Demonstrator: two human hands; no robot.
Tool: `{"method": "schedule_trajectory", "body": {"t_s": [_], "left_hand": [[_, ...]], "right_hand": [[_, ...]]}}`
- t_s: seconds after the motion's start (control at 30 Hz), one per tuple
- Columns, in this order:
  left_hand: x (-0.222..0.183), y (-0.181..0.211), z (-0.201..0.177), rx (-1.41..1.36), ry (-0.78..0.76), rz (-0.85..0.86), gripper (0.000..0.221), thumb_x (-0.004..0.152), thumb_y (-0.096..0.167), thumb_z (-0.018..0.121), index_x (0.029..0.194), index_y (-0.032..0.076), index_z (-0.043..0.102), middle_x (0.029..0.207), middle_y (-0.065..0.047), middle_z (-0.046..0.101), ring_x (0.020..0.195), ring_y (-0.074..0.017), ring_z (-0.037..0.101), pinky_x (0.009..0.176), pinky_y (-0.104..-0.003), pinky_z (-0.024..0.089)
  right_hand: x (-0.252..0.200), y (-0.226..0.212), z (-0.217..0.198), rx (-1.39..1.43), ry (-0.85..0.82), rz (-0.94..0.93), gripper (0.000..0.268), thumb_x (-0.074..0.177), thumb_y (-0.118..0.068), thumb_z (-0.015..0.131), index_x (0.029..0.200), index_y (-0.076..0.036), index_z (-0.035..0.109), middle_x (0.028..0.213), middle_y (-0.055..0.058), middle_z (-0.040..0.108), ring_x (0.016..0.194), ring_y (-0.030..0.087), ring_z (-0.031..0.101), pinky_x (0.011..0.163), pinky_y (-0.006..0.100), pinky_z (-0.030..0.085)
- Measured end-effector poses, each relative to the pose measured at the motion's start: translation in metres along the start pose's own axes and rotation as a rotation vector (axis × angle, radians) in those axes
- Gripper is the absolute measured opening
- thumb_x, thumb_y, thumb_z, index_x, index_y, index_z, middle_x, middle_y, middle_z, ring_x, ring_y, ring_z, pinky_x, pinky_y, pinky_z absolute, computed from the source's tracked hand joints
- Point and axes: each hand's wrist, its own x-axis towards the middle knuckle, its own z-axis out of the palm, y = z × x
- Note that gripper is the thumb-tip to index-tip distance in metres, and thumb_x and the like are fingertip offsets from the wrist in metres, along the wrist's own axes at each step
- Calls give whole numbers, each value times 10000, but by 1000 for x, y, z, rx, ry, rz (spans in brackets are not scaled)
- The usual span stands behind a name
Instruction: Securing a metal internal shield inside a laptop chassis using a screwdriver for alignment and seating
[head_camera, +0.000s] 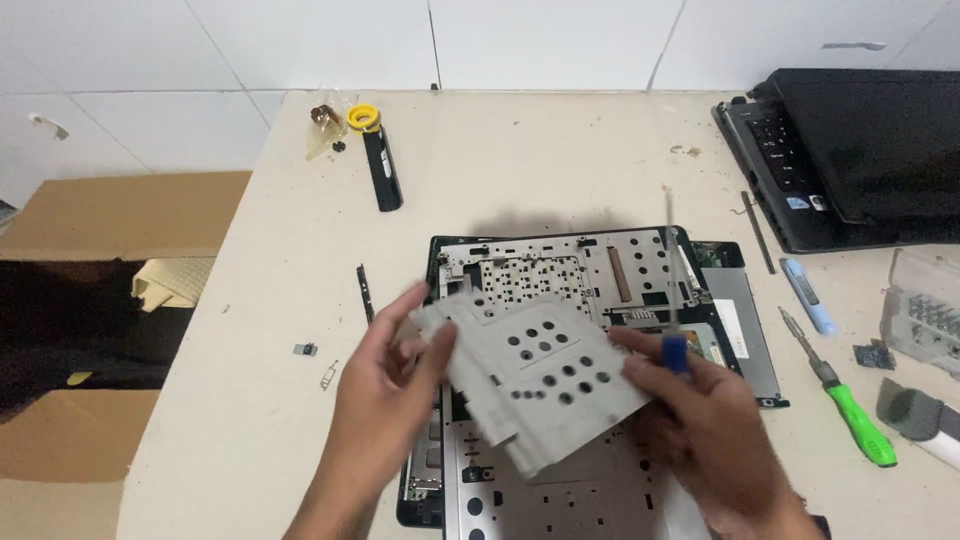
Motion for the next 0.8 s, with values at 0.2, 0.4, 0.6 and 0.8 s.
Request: {"method": "schedule_trajectory", "body": {"t_s": [0.2, 0.4, 0.6, 0.8], "left_hand": [[0, -17, -19, 373, -264, 893, 646, 696, 168, 840, 1286, 59, 600, 1433, -124, 552, 1276, -275, 557, 1099, -465, 429], [17, -31, -24, 691, 226, 1338, 157, 918, -18, 625, 995, 58, 739, 972, -51, 775, 659, -118, 657, 526, -250, 541], [7, -24, -6, 185, 156, 460, 206, 947, 229, 607, 835, 121, 741, 417, 9, 545, 344, -81, 546, 797, -300, 437], [8, -23, 8, 77, -48, 95, 515, 932, 286, 660, 466, 104, 538, 358, -9, 410, 645, -110, 589, 819, -339, 490]], "right_hand": [[8, -16, -10, 90, -100, -62, 410, 888, -149, 518, 1251, -44, 677, 380, -17, 149, 293, 69, 143, 311, 225, 57], [18, -15, -16, 253, -421, -94, 488, 1003, -351, 424, 1348, -60, 609, 637, -3, 393, 305, 20, 155, 256, 173, 108], [4, -21, 1, 46, -115, -214, 400, 943, -48, 513, 1324, -14, 632, 1008, 124, 677, 375, 92, 187, 342, 234, 128], [-9, -22, 14, -127, 57, -163, 362, 940, 46, 519, 1259, -12, 679, 1047, 152, 767, 458, 102, 195, 417, 201, 157]]}}
